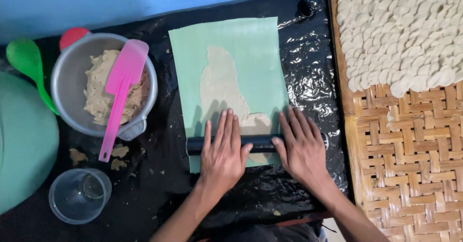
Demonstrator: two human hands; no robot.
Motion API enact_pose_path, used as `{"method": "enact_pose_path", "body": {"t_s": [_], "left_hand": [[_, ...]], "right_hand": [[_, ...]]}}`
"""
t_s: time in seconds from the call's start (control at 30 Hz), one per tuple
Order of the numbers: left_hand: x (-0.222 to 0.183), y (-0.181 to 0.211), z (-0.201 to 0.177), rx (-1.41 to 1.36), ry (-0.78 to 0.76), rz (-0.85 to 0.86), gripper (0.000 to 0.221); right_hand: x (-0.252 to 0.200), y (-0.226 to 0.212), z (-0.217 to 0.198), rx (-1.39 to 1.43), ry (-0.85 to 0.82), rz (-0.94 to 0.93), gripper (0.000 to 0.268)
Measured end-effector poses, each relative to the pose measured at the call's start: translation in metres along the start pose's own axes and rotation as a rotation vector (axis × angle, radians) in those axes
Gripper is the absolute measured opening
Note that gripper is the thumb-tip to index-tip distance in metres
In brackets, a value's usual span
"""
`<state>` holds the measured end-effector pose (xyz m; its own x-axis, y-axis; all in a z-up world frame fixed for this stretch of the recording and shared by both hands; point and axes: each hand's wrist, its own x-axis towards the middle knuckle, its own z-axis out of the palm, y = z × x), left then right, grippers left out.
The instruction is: The recorder is spreading dough onto a flat surface with a spatula and flattening it using a rolling pin-like tool to create thin snack shapes.
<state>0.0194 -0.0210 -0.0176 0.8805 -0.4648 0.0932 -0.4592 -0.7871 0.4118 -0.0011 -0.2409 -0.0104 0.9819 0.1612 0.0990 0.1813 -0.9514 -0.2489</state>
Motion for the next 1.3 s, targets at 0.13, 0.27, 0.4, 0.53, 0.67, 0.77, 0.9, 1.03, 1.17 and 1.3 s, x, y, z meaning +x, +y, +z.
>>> {"method": "enact_pose_path", "body": {"t_s": [0.13,0.27,0.4,0.53,0.67,0.77,0.9,1.03,1.17,1.3], "left_hand": [[0.038,-0.016,0.003,0.073,-0.041,0.001,0.071],[0.073,-0.028,0.002,0.066,-0.082,-0.025,0.073],[0.076,-0.032,0.005,0.133,-0.060,-0.002,0.075],[0.030,-0.012,0.000,0.098,-0.032,0.017,0.080],[-0.013,-0.001,-0.011,-0.085,0.097,0.094,0.073],[-0.040,-0.008,-0.002,-0.122,0.131,0.072,0.063],[-0.042,-0.011,0.002,-0.013,0.127,0.033,0.060],[-0.008,-0.006,-0.010,-0.032,0.128,0.019,0.065],[0.024,-0.018,-0.001,0.016,0.093,-0.019,0.067],[0.068,-0.037,0.016,0.184,0.029,-0.039,0.063]], "right_hand": [[0.034,0.014,0.005,-0.061,-0.054,0.015,0.059],[0.063,0.025,0.005,0.033,-0.122,0.063,0.064],[0.065,0.023,0.000,0.108,0.013,0.059,0.065],[0.021,0.007,0.001,0.029,0.007,0.046,0.065],[-0.010,-0.005,-0.002,-0.004,0.012,0.054,0.065],[-0.024,-0.007,-0.008,0.075,0.050,0.026,0.069],[-0.033,-0.007,0.005,0.160,0.119,0.029,0.057],[-0.013,-0.011,0.013,0.059,0.030,0.013,0.056],[0.025,-0.003,0.013,-0.026,0.015,0.023,0.059],[0.067,0.015,0.014,-0.055,-0.082,0.024,0.058]]}}
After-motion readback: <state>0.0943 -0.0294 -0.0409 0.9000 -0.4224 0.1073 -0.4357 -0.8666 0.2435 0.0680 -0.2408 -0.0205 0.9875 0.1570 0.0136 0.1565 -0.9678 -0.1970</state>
